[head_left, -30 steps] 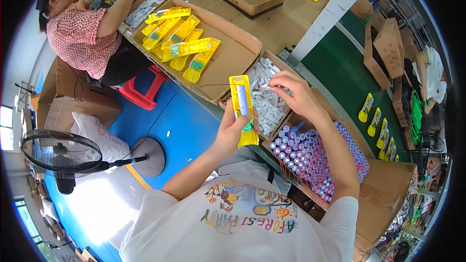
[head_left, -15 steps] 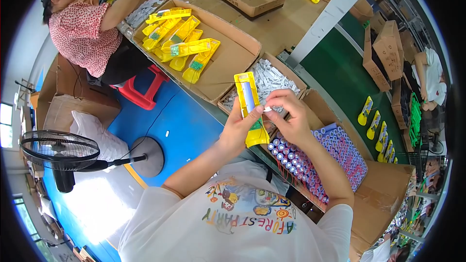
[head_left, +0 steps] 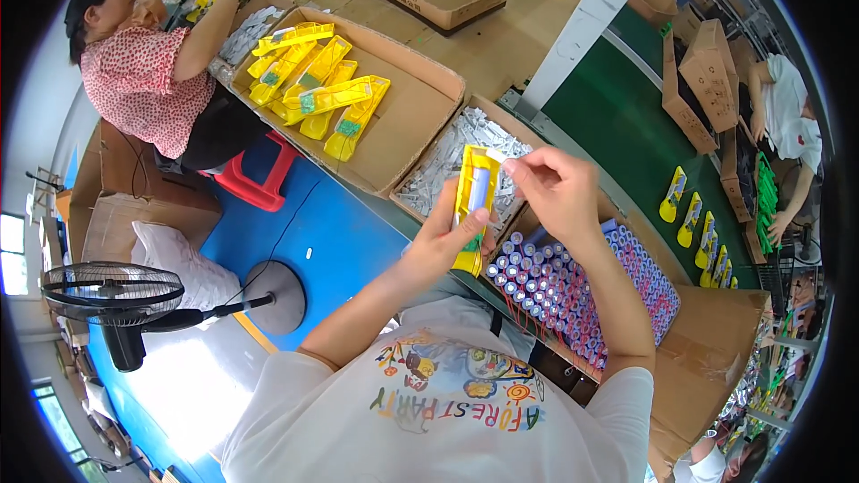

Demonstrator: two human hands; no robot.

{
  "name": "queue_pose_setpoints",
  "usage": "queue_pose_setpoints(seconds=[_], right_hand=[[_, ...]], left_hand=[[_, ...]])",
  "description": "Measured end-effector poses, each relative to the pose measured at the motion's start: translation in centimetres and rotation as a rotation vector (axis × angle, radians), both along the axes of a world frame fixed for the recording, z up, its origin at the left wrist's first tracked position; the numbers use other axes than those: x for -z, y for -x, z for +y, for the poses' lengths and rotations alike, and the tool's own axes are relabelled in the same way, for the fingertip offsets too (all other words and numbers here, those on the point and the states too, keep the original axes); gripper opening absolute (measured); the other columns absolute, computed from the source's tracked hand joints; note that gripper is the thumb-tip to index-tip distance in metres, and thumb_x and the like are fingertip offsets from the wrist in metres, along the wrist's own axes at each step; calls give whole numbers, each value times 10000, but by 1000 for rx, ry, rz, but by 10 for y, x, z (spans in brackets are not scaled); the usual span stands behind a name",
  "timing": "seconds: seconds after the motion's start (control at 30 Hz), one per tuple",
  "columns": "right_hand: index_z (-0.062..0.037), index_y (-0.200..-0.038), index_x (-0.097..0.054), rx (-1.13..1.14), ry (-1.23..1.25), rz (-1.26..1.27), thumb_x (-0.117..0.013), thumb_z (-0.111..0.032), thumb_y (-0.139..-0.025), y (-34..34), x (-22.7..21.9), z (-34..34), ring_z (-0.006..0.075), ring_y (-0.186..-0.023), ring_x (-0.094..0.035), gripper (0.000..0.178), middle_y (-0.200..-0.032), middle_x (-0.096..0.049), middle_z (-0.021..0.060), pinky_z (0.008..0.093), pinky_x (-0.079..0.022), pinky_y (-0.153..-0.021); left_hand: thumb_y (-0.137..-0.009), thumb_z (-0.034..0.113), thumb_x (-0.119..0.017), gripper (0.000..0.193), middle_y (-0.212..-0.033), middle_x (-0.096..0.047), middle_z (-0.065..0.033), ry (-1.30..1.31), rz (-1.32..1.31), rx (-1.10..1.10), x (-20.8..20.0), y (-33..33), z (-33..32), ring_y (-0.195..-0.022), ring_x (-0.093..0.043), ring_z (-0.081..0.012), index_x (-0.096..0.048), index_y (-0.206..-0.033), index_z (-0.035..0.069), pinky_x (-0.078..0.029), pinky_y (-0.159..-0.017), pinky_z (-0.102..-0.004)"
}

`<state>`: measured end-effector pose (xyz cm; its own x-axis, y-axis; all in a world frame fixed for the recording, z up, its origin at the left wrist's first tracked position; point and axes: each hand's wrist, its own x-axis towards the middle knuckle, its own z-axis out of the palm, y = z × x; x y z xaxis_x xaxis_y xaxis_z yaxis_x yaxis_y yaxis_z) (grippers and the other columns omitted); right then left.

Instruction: Assembling yellow plastic flashlights by inserting batteries and metal contact components at a factory workbench.

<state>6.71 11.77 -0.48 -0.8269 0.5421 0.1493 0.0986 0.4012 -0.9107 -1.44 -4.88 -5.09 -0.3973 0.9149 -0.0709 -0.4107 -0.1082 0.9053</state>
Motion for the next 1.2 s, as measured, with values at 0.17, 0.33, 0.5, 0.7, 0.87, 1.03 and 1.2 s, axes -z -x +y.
queue_pose_setpoints(seconds=[0.17,0.33,0.5,0.7,0.87,1.03,1.2], right_hand=[[-8,-691,-585,-163,169,-52,-710,-111,-856,4,0,13,3,-561,-457,231,-616,-543,-38,173,-341,-482],[-16,-707,-562,-71,-12,-167,-715,-91,-842,-2,-13,23,9,-575,-449,218,-647,-539,-22,182,-348,-495],[15,-989,-635,-103,-90,6,-629,-41,-885,-22,-4,38,82,-842,-600,118,-880,-642,43,227,-503,-717],[-44,-1129,-626,512,-567,-56,-514,-119,-965,-115,68,339,230,-935,-637,213,-1070,-657,105,321,-492,-836],[-141,-1059,-651,479,-832,-605,-530,-156,-923,-194,170,462,318,-959,-602,182,-977,-634,128,412,-470,-856],[-86,-1045,-632,441,-897,-361,-584,-99,-877,-117,63,305,332,-1032,-577,175,-1024,-625,138,410,-446,-911],[-73,-1060,-639,-304,-613,152,-633,-40,-807,-31,-22,48,282,-974,-606,255,-1062,-618,112,338,-482,-857]], left_hand=[[-1006,268,-477,410,-956,-521,-71,0,91,5,10,2,7,-709,-572,-122,-306,-1322,71,-496,-637,-263],[-1009,222,-458,368,-891,-517,-44,-47,115,170,4,8,12,-662,-553,-95,-328,-1313,63,-485,-620,-249],[-978,214,-536,570,-1070,-533,-92,-92,176,335,7,-1,31,-807,-594,-134,-220,-1424,54,-493,-766,-279],[-850,85,-635,276,-1195,-621,-127,452,1088,-442,-38,150,21,-1041,-624,-272,-629,-1121,37,-493,-889,-338],[-704,48,-647,394,-1016,-609,-152,1018,2047,-115,-8,248,-17,-1027,-567,-312,-567,-1089,47,-478,-849,-412],[-785,171,-729,376,-963,-601,-82,428,640,-365,-60,178,-3,-883,-637,-189,-579,-1101,34,-520,-765,-319],[-926,275,-613,437,-974,-591,-49,68,-522,128,-32,38,37,-934,-610,-194,-428,-1277,94,-512,-840,-360]])
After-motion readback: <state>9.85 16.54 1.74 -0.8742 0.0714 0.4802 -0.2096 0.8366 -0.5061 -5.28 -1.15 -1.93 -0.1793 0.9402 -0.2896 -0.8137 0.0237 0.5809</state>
